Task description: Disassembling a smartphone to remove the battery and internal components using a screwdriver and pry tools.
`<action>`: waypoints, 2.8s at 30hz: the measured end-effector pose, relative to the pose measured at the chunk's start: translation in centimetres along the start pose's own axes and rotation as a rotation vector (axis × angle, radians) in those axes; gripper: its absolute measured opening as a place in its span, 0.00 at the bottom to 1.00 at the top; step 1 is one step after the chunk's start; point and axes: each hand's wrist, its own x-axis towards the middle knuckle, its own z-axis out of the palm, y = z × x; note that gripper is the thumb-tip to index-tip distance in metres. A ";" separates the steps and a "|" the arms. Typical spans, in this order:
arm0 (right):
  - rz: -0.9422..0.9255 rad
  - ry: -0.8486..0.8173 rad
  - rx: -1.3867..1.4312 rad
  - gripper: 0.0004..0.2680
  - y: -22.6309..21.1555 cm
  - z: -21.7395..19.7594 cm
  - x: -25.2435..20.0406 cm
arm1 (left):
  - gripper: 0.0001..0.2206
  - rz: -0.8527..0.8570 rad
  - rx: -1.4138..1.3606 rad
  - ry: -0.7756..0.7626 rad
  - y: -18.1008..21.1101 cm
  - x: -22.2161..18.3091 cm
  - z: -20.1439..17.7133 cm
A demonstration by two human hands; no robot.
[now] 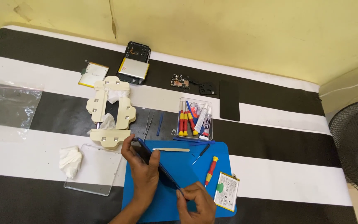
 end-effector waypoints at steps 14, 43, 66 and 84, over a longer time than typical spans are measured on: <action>-0.038 -0.025 0.080 0.07 -0.1 -0.1 0.3 | 0.36 0.016 -0.003 -0.024 -0.3 0.1 0.2; -0.221 -0.145 0.065 0.08 -0.5 1.2 3.7 | 0.21 0.161 0.140 -0.161 -1.9 -0.6 -0.1; -0.523 -0.191 -0.064 0.07 -2.9 2.1 4.5 | 0.15 0.352 0.054 -0.005 0.3 0.6 -0.6; -0.427 -0.251 0.030 0.05 -4.0 2.4 5.9 | 0.17 0.376 0.013 0.030 0.1 0.1 -0.6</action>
